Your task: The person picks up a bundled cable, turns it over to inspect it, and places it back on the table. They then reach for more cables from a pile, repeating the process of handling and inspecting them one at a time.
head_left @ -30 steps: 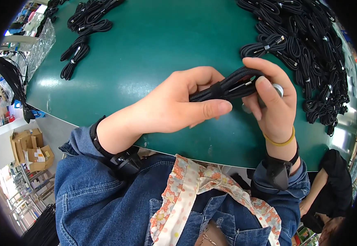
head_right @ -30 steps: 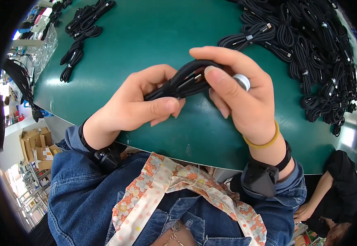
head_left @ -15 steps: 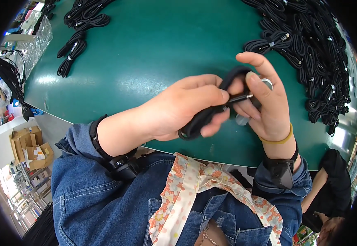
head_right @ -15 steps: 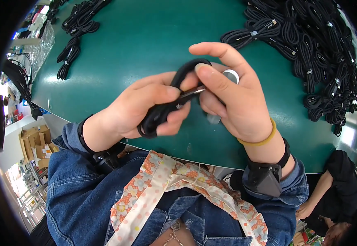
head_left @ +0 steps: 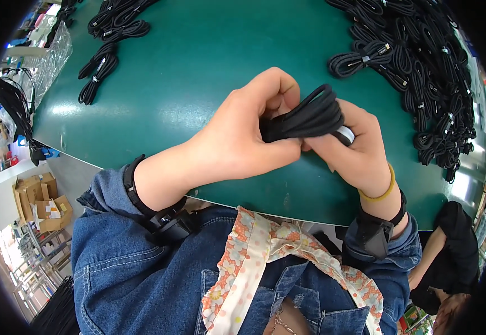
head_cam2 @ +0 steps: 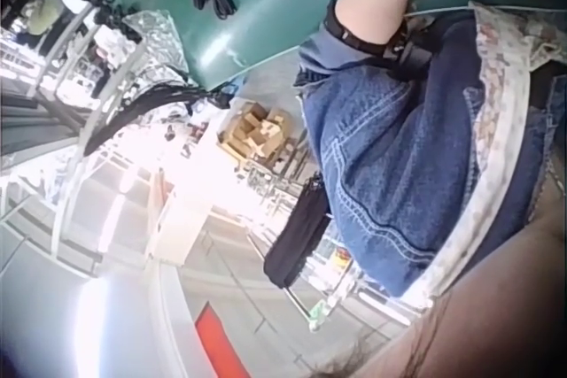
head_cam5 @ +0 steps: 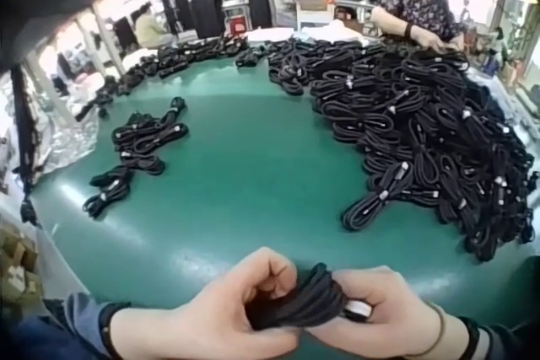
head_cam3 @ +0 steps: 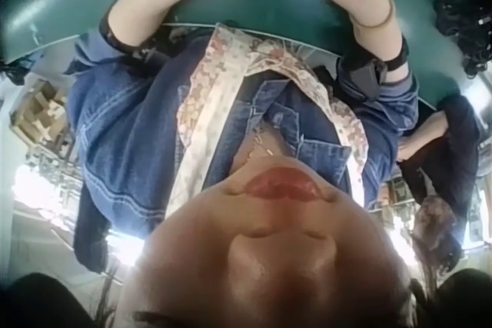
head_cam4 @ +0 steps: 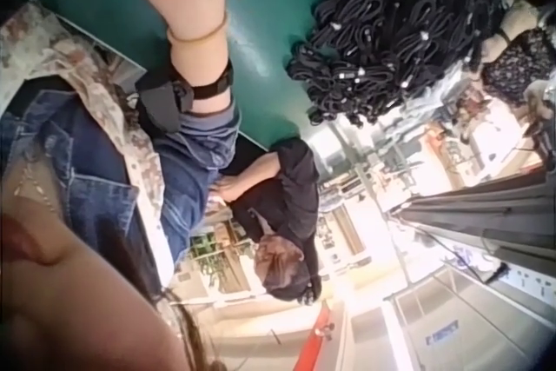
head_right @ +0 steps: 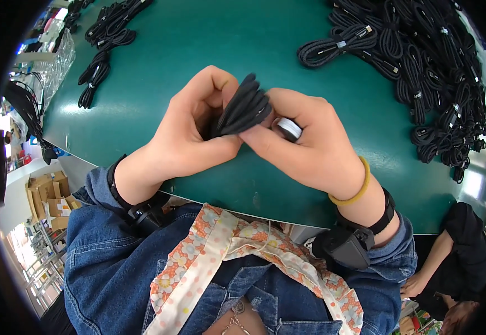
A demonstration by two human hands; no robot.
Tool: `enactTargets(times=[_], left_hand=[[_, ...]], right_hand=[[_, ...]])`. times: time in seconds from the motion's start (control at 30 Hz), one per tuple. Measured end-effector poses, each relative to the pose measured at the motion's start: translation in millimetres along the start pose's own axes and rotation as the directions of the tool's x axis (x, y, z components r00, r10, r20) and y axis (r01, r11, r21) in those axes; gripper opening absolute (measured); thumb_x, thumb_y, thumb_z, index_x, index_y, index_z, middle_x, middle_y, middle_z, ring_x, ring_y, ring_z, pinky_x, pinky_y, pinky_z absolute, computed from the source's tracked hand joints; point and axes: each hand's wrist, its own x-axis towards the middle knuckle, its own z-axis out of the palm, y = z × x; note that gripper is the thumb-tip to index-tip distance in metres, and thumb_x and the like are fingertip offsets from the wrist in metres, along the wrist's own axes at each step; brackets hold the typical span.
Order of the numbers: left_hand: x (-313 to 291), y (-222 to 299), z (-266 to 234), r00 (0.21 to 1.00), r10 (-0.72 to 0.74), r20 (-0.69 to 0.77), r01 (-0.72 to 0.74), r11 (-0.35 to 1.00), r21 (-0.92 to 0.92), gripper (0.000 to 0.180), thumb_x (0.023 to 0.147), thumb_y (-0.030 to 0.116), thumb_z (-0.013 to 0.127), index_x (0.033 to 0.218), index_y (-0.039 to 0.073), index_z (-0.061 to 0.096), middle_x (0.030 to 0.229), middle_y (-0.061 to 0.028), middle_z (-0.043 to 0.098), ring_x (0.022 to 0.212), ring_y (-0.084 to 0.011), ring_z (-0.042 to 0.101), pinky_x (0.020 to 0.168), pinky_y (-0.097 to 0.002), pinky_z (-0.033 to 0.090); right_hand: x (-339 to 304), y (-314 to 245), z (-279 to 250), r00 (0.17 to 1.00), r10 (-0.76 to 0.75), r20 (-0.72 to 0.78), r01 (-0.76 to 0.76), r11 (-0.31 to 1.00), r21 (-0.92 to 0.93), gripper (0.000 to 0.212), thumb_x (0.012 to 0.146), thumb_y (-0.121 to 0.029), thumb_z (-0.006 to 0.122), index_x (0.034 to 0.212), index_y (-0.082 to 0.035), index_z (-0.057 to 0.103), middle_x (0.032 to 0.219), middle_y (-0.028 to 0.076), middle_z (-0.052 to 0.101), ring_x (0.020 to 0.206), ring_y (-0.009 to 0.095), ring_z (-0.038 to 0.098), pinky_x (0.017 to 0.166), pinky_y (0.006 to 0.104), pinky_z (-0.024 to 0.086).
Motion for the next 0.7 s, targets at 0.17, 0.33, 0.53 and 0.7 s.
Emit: enactTargets(times=[0.17, 0.33, 0.53, 0.7], left_hand=[[1, 2, 1, 0.999, -0.012, 0.033, 0.012, 1.000, 0.017, 0.031, 0.068, -0.008, 0.051, 0.096, 0.000, 0.041, 0.082, -0.0031, 0.050, 0.078, -0.0080, 0.048, 0.067, -0.0204, 0.038], [2, 19, 1, 0.997, -0.038, -0.071, 0.027, 0.988, -0.150, 0.021, 0.069, -0.002, 0.053, 0.084, 0.002, 0.039, 0.064, -0.0002, 0.046, 0.055, -0.0054, 0.042, 0.050, -0.0203, 0.033], [2, 49, 4, 0.993, 0.114, -0.030, -0.117, 0.933, -0.339, 0.017, 0.076, 0.001, 0.050, 0.089, 0.002, 0.040, 0.063, -0.0020, 0.048, 0.049, -0.0072, 0.045, 0.047, -0.0205, 0.036], [-9, 98, 5, 0.980, 0.178, 0.084, -0.127, 0.899, -0.419, 0.014, 0.083, 0.009, 0.049, 0.092, 0.003, 0.040, 0.062, -0.0026, 0.048, 0.048, -0.0079, 0.045, 0.046, -0.0207, 0.036]], right_hand=[[2, 3, -3, 0.996, -0.082, -0.041, 0.081, 0.997, -0.019, 0.008, 0.075, -0.005, 0.059, 0.071, 0.001, 0.055, 0.056, 0.000, 0.049, 0.051, 0.005, 0.046, 0.045, 0.0184, 0.032], [3, -15, -22, 0.948, 0.104, -0.301, 0.011, 0.934, 0.358, 0.008, 0.076, -0.007, 0.058, 0.072, 0.000, 0.056, 0.056, 0.000, 0.050, 0.046, 0.003, 0.042, 0.042, 0.0177, 0.030], [13, -70, -45, 0.891, -0.091, -0.444, 0.260, 0.906, 0.335, 0.012, 0.079, -0.012, 0.056, 0.080, 0.000, 0.058, 0.054, 0.000, 0.051, 0.040, 0.002, 0.037, 0.038, 0.0163, 0.027], [7, -143, -7, 0.819, -0.299, -0.489, 0.393, 0.914, 0.099, 0.022, 0.082, -0.013, 0.048, 0.091, 0.006, 0.054, 0.054, 0.002, 0.045, 0.037, 0.004, 0.032, 0.036, 0.0175, 0.024]])
